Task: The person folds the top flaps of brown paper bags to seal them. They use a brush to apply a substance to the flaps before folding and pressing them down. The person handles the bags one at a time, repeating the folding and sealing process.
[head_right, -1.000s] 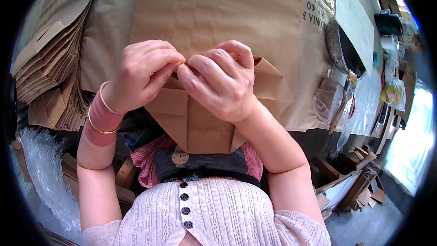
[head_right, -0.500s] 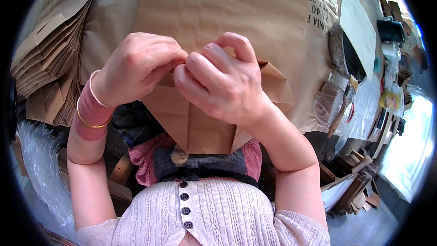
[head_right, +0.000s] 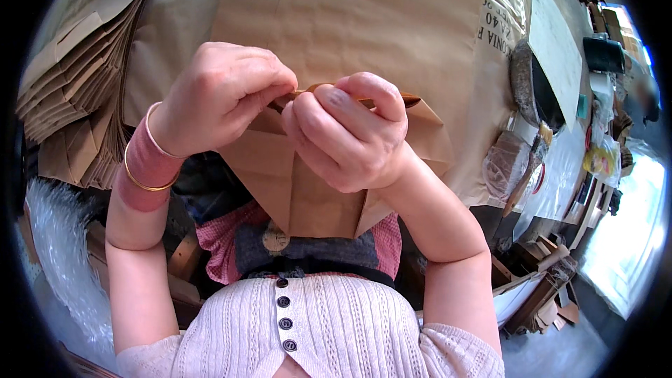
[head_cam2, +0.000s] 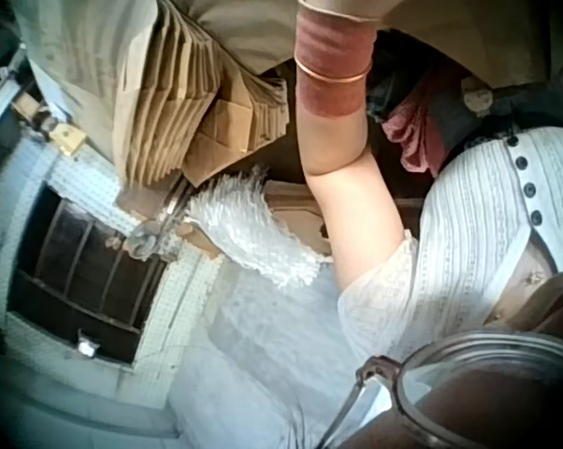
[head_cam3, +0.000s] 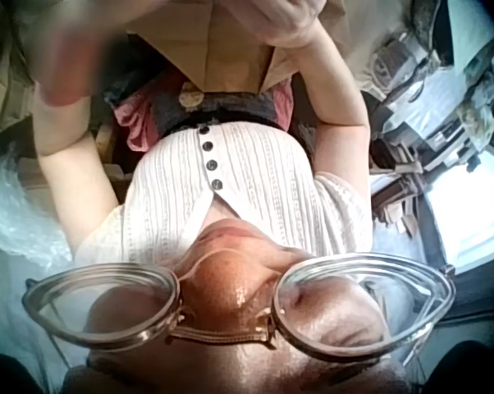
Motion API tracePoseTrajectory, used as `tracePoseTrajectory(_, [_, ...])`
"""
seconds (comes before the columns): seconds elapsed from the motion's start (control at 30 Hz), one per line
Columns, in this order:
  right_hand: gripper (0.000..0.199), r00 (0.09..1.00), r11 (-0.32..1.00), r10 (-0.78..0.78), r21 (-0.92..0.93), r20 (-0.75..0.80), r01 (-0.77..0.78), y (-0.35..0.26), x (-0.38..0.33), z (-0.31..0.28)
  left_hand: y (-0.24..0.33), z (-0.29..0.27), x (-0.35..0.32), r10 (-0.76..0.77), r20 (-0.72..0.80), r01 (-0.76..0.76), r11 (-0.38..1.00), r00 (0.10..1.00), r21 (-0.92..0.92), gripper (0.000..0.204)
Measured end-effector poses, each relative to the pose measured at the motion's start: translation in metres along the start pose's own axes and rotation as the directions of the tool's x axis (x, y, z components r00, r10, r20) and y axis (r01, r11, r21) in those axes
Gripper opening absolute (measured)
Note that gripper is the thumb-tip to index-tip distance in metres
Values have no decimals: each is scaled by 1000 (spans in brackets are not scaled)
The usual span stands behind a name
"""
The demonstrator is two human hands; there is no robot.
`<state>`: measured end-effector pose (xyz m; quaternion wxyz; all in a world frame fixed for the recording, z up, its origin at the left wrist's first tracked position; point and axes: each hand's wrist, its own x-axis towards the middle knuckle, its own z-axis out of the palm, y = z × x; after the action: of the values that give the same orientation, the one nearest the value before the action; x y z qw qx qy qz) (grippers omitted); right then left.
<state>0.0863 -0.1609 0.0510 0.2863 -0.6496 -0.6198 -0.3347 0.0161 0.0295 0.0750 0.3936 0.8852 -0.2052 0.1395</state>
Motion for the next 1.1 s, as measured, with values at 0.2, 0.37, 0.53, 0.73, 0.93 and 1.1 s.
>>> tracePoseTrajectory(0.2, [16, 998, 999, 37, 29, 47, -38, -1, 2, -7, 1, 1, -1, -25, -11, 25, 1000, 1000, 12, 2])
tracePoseTrajectory(0.37, [16, 985, 987, 159, 14, 74, -160, -5, 7, -6, 2, 4, -1, -17, -57, 20, 998, 998, 65, 1])
tracePoseTrajectory(0.53, [15, 985, 988, 153, 2, 84, -154, -12, 0, -9, 4, 6, -4, -62, -42, 63, 997, 997, 33, 1])
tracePoseTrajectory(0.73, [21, 874, 879, 463, 45, 148, -474, -16, 15, -21, 6, 7, -4, -70, -82, 76, 994, 994, 73, 3])
tracePoseTrajectory(0.93, [28, 818, 829, 559, -97, 134, -550, -20, 17, -10, 12, 8, -3, -85, -95, 94, 991, 992, 97, 3])
tracePoseTrajectory(1.1, [27, 776, 787, 616, -98, 133, -609, -17, 19, -9, 12, 10, -2, -52, -144, 65, 994, 988, 86, 4])
